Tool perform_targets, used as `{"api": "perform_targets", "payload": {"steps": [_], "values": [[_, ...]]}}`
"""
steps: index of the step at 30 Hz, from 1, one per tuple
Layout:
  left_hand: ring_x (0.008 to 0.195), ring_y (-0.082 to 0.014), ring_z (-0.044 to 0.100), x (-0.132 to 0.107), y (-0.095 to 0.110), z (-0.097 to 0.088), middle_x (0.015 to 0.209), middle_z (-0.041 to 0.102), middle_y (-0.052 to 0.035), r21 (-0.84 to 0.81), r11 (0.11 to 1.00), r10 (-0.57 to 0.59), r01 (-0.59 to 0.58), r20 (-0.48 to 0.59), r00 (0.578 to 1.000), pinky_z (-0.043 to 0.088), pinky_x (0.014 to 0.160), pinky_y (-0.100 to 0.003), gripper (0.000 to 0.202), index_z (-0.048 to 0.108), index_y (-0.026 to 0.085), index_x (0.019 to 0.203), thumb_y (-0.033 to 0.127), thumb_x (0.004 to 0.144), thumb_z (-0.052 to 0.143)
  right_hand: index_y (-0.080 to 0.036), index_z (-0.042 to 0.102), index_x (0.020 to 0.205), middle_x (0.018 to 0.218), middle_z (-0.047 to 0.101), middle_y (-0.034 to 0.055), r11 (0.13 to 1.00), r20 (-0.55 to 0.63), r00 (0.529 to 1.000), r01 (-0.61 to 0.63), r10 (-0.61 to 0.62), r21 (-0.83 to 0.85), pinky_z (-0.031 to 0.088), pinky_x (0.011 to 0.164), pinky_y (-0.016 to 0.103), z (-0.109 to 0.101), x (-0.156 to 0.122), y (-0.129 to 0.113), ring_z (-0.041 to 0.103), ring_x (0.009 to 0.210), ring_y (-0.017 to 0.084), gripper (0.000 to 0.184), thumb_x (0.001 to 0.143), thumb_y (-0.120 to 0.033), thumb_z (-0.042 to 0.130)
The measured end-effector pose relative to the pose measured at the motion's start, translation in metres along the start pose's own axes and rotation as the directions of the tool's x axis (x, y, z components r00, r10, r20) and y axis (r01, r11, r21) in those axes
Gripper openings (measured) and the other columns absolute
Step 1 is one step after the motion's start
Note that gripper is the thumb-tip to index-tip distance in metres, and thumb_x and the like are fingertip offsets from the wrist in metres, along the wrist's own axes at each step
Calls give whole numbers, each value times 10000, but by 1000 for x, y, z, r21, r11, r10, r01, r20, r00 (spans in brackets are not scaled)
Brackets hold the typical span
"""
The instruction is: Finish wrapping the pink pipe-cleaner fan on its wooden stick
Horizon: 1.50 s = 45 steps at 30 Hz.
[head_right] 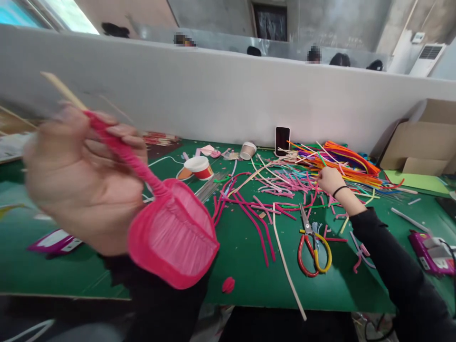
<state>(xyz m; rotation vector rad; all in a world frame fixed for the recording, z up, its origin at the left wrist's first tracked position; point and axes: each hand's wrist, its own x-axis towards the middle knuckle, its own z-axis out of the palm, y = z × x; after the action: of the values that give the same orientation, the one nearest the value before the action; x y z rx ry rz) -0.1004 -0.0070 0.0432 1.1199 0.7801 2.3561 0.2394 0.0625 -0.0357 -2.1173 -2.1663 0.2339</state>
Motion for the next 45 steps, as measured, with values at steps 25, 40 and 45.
{"api": "perform_targets", "payload": {"steps": [25, 40, 45], "values": [[540, -89, 631, -45, -9, 47, 639, 729, 61, -151, 944, -237, 293, 307, 922, 553, 545, -216, 346, 541, 217, 870, 133, 708, 834, -147, 596, 1267, 1284, 617, 122, 979, 82, 977, -195, 199, -51, 562, 926, 438, 54, 50, -5, 643, 1099, 235, 393, 950, -374, 641], [516, -101, 624, -49, -10, 57, 624, 730, 58, -134, 940, -263, 315, 307, 915, 555, 566, -251, 394, 527, 233, 834, 164, 650, 868, -184, 591, 1274, 1291, 617, 97, 693, 194, 971, -235, 138, 682, 567, 918, 445, 35, 62, 31, 643, 1090, 225, 364, 967, -378, 613], [532, -108, 636, -48, -16, 56, 635, 730, 45, -145, 937, -263, 319, 309, 914, 538, 559, -246, 409, 512, 229, 849, 164, 656, 867, -112, 636, 1173, 1153, 689, 122, 491, -81, 977, -27, 197, 871, 583, 878, 410, 25, 59, 21, 686, 1005, 217, 337, 939, -354, 649]]}}
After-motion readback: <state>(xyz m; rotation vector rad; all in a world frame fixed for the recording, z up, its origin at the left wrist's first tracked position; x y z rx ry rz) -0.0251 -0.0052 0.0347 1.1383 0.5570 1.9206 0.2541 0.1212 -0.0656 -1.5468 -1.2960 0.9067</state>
